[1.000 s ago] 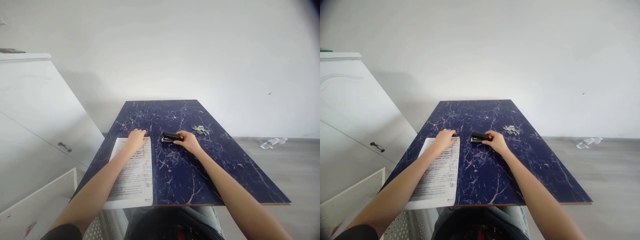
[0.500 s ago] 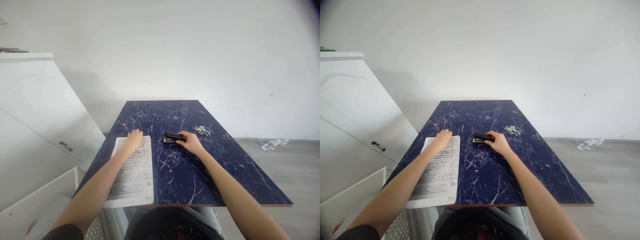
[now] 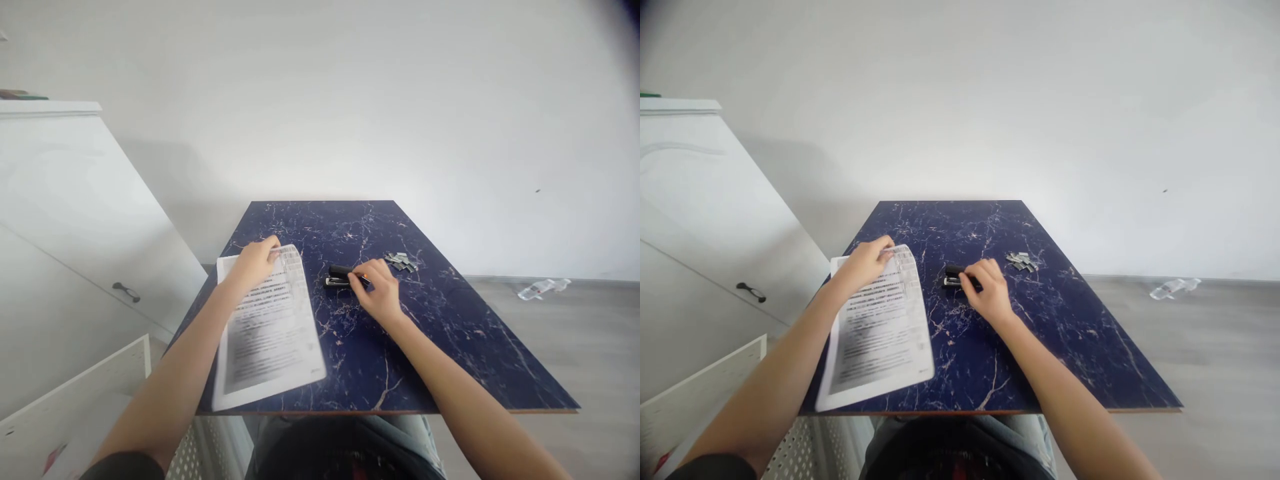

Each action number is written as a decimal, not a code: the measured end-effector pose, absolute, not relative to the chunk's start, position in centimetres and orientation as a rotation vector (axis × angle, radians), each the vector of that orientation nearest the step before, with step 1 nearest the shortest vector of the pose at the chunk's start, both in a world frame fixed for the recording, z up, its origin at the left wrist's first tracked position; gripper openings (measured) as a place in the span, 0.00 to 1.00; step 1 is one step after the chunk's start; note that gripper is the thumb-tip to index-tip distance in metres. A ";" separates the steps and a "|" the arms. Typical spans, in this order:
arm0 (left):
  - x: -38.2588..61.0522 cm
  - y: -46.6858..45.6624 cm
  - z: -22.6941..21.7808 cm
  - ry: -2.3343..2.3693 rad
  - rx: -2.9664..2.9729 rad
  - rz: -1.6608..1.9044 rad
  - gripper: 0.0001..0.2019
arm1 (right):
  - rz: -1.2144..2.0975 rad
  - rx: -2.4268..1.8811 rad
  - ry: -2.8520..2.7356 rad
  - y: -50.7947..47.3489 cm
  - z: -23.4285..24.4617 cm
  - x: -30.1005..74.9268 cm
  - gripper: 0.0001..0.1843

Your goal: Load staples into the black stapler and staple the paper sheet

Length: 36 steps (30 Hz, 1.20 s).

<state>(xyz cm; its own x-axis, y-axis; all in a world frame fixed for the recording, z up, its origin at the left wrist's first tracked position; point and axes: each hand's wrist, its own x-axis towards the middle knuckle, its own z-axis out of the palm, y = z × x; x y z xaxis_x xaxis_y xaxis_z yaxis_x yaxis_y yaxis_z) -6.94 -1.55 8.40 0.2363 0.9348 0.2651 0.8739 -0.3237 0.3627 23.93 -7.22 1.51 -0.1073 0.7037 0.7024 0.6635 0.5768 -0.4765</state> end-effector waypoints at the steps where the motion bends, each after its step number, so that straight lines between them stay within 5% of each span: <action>1: -7.1 -1.6 8.8 1.679 2.319 0.780 0.08 | 0.108 -1.075 -1.874 -7.6 1.4 23.2 0.08; 12: -6.4 -3.0 10.2 1.432 2.197 1.251 0.05 | 1.033 -1.009 -1.961 -7.5 -0.4 20.6 0.19; 16: -6.2 -2.9 9.7 1.508 2.194 1.316 0.07 | 1.005 -1.028 -1.951 -7.5 -0.4 20.9 0.24; 23: -4.4 -2.7 6.8 1.581 1.792 1.620 0.34 | 0.894 -1.108 -1.516 -6.9 -0.1 23.1 0.24; 29: -2.6 -3.3 5.8 1.076 1.551 1.122 0.26 | 0.812 -1.065 -1.442 -6.5 0.3 24.0 0.21; 36: -5.2 -0.8 5.1 0.966 1.446 1.207 0.28 | 0.800 -1.120 -1.615 -6.7 0.5 23.3 0.23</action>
<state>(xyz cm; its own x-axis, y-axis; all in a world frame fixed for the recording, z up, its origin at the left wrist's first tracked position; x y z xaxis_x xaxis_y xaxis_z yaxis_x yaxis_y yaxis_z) -5.22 -0.80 5.15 0.1899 0.9608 0.2019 -0.0135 -0.2031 0.9791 23.26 -6.74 0.48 -0.0993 0.9331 0.3456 0.2911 0.3594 -0.8866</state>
